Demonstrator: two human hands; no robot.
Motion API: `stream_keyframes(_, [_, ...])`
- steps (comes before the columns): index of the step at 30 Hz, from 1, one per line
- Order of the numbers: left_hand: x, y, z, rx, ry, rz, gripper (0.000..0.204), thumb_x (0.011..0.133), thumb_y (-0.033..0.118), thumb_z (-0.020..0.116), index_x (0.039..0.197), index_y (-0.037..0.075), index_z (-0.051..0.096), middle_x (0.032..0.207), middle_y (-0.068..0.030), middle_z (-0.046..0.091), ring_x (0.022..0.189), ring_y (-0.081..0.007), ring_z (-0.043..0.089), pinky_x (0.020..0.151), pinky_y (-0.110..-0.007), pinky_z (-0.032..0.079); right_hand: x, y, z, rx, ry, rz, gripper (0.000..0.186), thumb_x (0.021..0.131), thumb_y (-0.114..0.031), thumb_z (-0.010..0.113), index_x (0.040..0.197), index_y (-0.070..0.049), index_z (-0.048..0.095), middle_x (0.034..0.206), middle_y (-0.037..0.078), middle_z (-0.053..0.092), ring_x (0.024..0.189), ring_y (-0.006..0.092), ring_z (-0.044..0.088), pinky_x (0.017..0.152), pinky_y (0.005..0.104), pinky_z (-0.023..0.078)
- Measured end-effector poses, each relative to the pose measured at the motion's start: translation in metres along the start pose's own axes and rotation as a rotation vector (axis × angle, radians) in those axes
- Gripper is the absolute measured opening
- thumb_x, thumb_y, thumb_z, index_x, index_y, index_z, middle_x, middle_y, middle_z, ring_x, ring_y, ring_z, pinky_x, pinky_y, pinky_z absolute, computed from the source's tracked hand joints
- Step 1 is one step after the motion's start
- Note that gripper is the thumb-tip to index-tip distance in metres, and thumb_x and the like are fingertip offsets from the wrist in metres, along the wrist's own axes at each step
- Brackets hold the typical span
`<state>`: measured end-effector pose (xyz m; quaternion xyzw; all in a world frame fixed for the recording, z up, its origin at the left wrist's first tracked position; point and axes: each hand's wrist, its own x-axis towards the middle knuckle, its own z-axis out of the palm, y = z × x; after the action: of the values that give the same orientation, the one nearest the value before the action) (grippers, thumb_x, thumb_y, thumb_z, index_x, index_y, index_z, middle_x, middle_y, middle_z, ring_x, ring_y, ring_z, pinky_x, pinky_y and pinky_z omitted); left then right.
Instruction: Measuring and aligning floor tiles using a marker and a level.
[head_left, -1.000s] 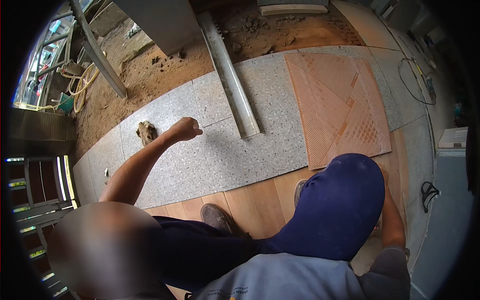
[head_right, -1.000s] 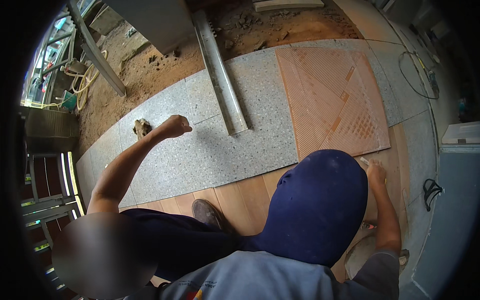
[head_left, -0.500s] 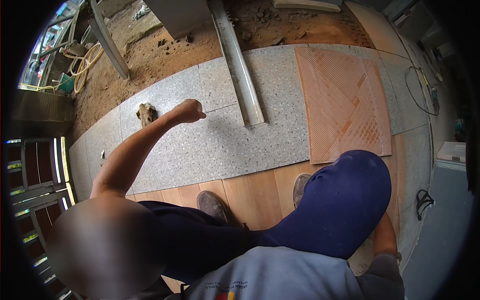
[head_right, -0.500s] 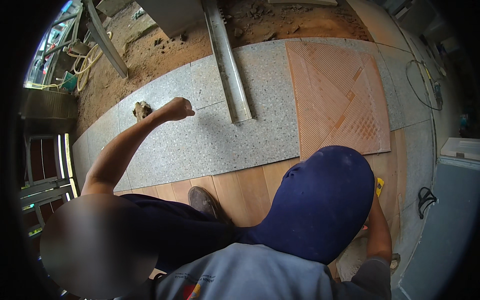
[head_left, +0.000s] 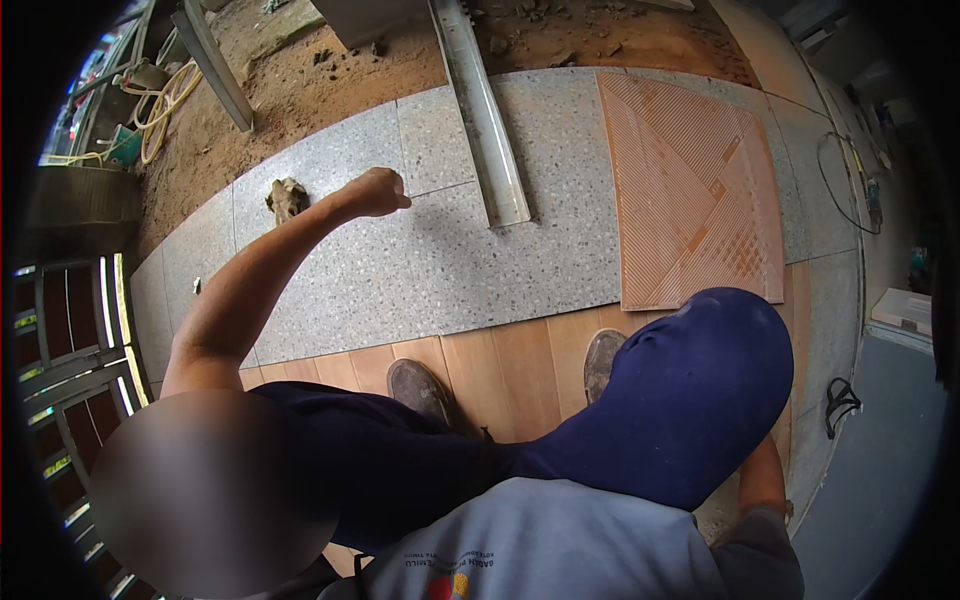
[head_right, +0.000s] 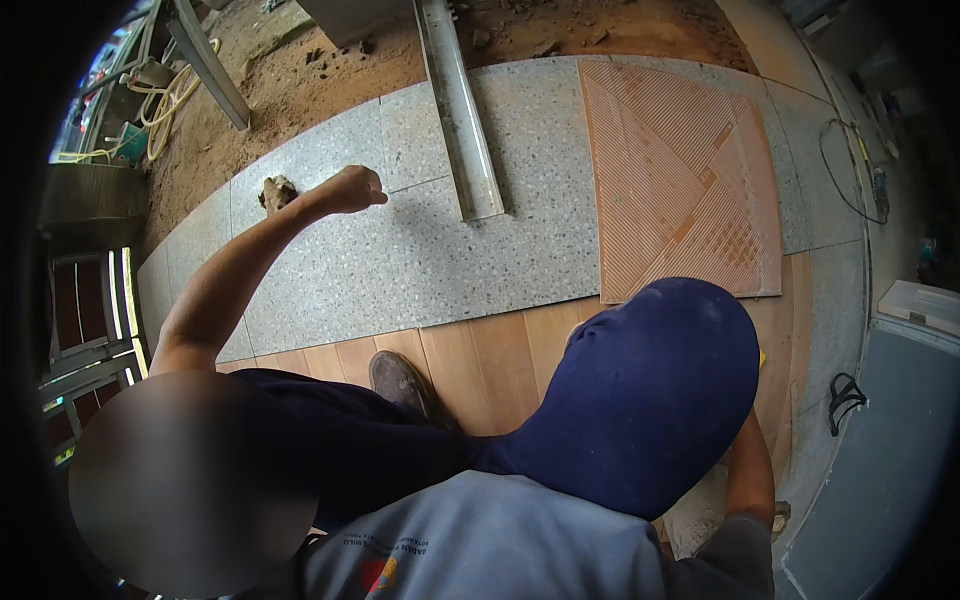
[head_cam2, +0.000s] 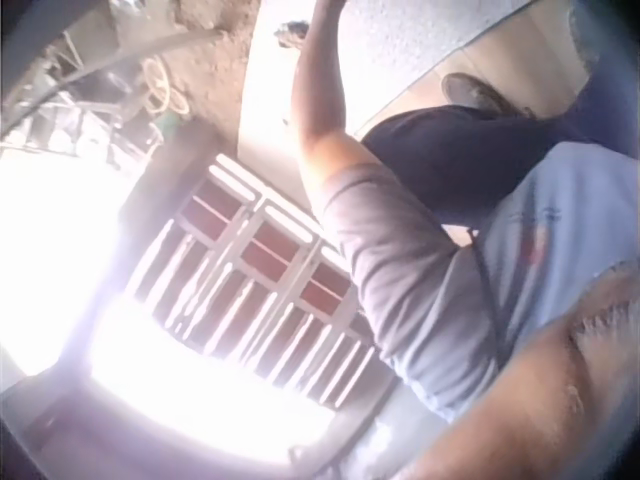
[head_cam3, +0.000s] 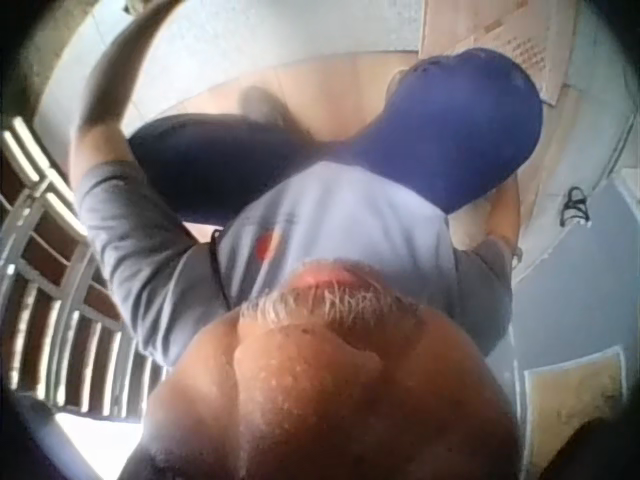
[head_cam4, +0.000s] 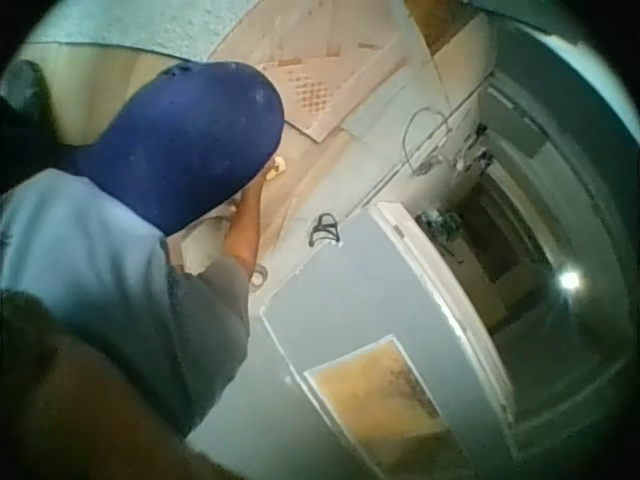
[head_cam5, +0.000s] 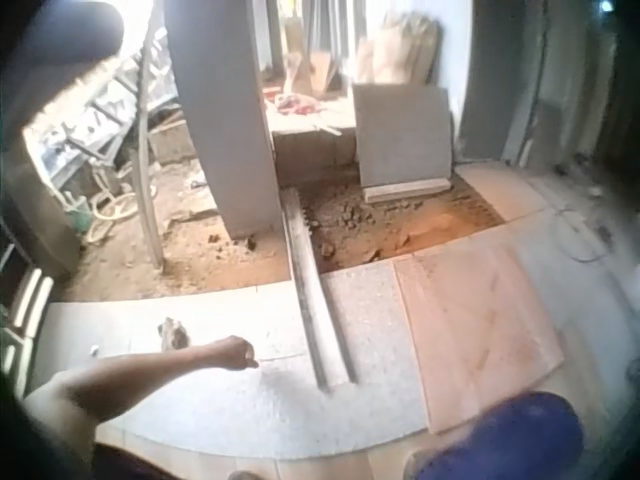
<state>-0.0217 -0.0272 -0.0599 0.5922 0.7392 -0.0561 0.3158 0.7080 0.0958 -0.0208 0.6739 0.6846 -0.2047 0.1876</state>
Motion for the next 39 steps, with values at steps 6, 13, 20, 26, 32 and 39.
stream_keyframes(6, [-0.006, 0.011, -0.003, 0.009, -0.051, -0.04, 0.038, 0.087, 0.036, 0.074, 0.102, 0.002, 0.076, 0.101, -0.0226, 0.074, 0.1, -0.0392, 0.07, 0.088, -0.048, 0.055, 0.011, -0.049, -0.019, 0.171, 0.034, -0.047, 0.029, 0.097, -0.014, 0.063, 0.122, 0.0, 0.06, 0.118, 0.016, 0.067, 0.104, 0.0253, 0.068, 0.087, 0.0374, 0.057])
stream_keyframes(13, [-0.005, 0.013, -0.003, 0.0, -0.005, -0.027, 0.032, 0.09, 0.031, 0.076, 0.1, 0.001, 0.076, 0.098, -0.0201, 0.075, 0.095, -0.035, 0.07, 0.085, -0.047, 0.055, 0.007, -0.097, -0.046, 0.331, 0.041, -0.084, 0.03, 0.096, -0.014, 0.065, 0.121, 0.001, 0.06, 0.115, 0.016, 0.067, 0.101, 0.0242, 0.069, 0.084, 0.0367, 0.058])
stream_keyframes(20, [-0.008, 0.036, -0.02, -0.083, -0.024, 0.071, 0.026, 0.093, 0.024, 0.072, 0.107, 0.002, 0.077, 0.105, -0.0181, 0.077, 0.099, -0.0323, 0.072, 0.089, -0.043, 0.056, -0.007, -0.141, -0.065, 0.466, 0.014, -0.109, 0.031, 0.096, -0.013, 0.066, 0.121, 0.002, 0.059, 0.113, 0.016, 0.068, 0.097, 0.0231, 0.071, 0.081, 0.036, 0.06])
stream_keyframes(26, [-0.014, 0.074, -0.031, -0.06, -0.07, 0.115, 0.029, 0.094, 0.023, 0.07, 0.11, -0.001, 0.076, 0.106, -0.0169, 0.077, 0.098, -0.0291, 0.073, 0.086, -0.042, 0.058, -0.009, -0.215, -0.085, 0.957, -0.151, -0.492, 0.03, 0.095, -0.012, 0.067, 0.117, 0.006, 0.056, 0.101, 0.015, 0.068, 0.086, 0.0184, 0.072, 0.069, 0.0285, 0.062])
stream_keyframes(32, [-0.039, 0.09, -0.072, -0.509, -0.152, 0.17, 0.044, 0.106, 0.041, 0.056, 0.132, 0.008, 0.068, 0.117, -0.0182, 0.072, 0.104, -0.0279, 0.072, 0.088, -0.043, 0.065, -0.014, -0.353, -0.131, 0.945, -0.176, -0.964, 0.035, 0.095, -0.016, 0.069, 0.116, 0.008, 0.055, 0.107, 0.019, 0.067, 0.091, 0.0218, 0.072, 0.081, 0.0289, 0.064])
stream_keyframes(39, [-0.063, 0.133, -0.121, -0.534, 0.032, 0.482, 0.06, 0.105, 0.052, 0.051, 0.14, 0.004, 0.06, 0.123, -0.0208, 0.069, 0.115, -0.0295, 0.068, 0.098, -0.046, 0.06, -0.021, -0.435, -0.161, 1.111, -0.278, -1.106, 0.035, 0.096, -0.019, 0.07, 0.122, 0.002, 0.06, 0.108, 0.018, 0.07, 0.092, 0.026, 0.074, 0.077, 0.0331, 0.063])
